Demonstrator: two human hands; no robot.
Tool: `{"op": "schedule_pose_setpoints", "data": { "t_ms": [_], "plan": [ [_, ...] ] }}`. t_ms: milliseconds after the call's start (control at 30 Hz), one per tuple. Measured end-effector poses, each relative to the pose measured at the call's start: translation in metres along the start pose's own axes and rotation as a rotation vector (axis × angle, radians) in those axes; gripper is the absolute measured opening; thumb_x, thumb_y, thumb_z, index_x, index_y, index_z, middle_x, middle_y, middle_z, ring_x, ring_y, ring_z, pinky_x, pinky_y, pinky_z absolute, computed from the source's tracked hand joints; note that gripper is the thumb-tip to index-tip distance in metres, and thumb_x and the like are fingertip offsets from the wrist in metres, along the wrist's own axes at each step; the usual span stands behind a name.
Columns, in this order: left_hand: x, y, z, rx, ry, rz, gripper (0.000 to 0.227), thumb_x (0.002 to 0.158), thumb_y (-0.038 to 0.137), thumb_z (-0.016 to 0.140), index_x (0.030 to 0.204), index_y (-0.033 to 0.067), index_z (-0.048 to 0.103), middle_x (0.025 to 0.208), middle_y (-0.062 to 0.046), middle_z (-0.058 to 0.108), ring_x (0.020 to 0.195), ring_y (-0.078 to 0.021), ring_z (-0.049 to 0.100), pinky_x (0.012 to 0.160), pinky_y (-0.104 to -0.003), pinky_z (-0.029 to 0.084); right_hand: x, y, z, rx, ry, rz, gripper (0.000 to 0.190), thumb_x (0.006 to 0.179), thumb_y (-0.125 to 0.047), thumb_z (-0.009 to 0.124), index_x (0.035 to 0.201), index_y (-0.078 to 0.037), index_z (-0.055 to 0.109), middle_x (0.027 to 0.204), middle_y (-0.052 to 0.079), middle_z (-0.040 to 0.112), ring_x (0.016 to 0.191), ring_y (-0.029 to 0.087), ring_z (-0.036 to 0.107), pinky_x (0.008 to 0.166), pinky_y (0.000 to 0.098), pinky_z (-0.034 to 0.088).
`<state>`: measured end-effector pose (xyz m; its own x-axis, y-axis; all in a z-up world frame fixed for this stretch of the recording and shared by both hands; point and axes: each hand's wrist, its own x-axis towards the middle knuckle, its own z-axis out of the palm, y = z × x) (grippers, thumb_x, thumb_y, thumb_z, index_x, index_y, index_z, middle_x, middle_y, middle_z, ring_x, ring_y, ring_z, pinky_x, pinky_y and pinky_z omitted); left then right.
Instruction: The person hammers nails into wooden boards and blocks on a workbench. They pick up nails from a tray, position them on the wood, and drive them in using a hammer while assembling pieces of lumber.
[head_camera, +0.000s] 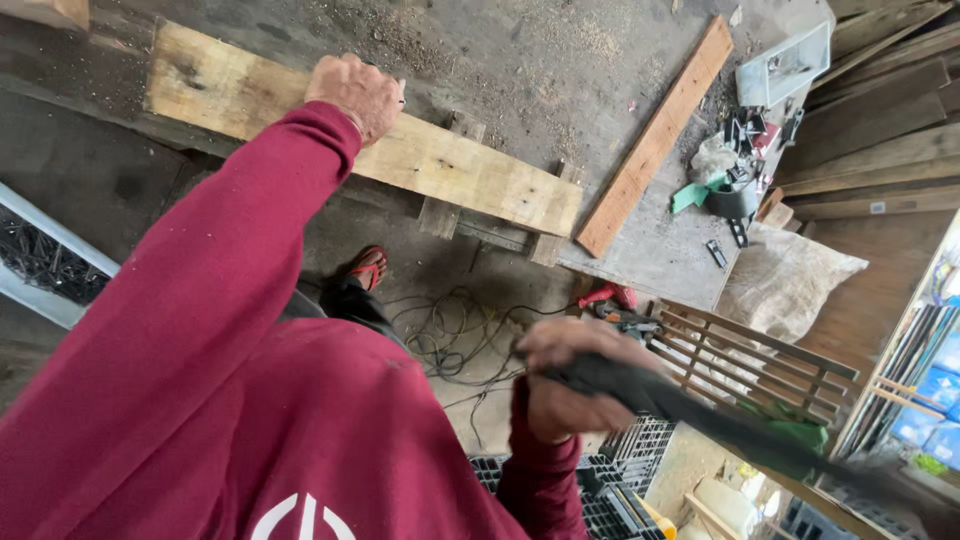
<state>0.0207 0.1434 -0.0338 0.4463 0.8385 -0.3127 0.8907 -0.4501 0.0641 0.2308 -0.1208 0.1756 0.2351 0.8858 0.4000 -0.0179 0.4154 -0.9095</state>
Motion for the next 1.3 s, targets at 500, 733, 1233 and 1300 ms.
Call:
{"op": "schedule_pose_setpoints", "data": {
  "t_ms": [500, 733, 1233, 1300],
  "plan": [
    [-0.002, -0.001, -0.004, -0.108, -0.071, -0.007, 0.060, 0.115, 0.038, 0.031, 0.080, 0.0097, 0.071, 0.061, -0.004, 0.062, 0.057, -0.0153, 0.061, 0.051, -0.032, 0.054, 0.015, -0.011, 0.008, 0.068, -0.049, -0.079, 0.040, 0.105, -0.044, 0.056, 0.120, -0.007, 0.060, 0.086, 0.009, 0.065, 0.064, 0.020, 0.061, 0.053, 0.0344, 0.055],
    [-0.001, 0.002, -0.006, -0.096, -0.025, 0.006, 0.063, 0.117, 0.038, 0.029, 0.078, 0.0103, 0.071, 0.059, -0.003, 0.060, 0.054, -0.0144, 0.060, 0.047, -0.032, 0.053, -0.077, 0.078, 0.030, -0.439, 0.054, 1.212, 0.023, 0.104, -0.031, 0.058, 0.097, -0.010, 0.055, 0.059, -0.001, 0.046, 0.050, 0.018, 0.045, 0.044, 0.0341, 0.038],
    [-0.017, -0.002, -0.011, -1.018, 0.366, -0.409, 0.040, 0.116, 0.047, 0.050, 0.120, 0.0084, 0.060, 0.087, -0.014, 0.071, 0.081, -0.0351, 0.066, 0.072, -0.050, 0.051, -0.008, 0.112, 0.090, -0.629, 0.099, 0.715, 0.026, 0.101, -0.029, 0.065, 0.107, -0.003, 0.065, 0.070, -0.005, 0.050, 0.059, 0.003, 0.043, 0.050, 0.0248, 0.037],
    [-0.054, -0.010, -0.010, -1.378, 0.467, -0.348, 0.033, 0.108, 0.036, 0.054, 0.119, 0.0056, 0.057, 0.087, -0.011, 0.070, 0.071, -0.0254, 0.067, 0.068, -0.043, 0.053, 0.008, 0.120, 0.098, -0.605, 0.115, 0.729, 0.027, 0.099, -0.028, 0.068, 0.110, -0.003, 0.066, 0.070, -0.004, 0.052, 0.058, 0.005, 0.044, 0.049, 0.0253, 0.037]
  ]
}}
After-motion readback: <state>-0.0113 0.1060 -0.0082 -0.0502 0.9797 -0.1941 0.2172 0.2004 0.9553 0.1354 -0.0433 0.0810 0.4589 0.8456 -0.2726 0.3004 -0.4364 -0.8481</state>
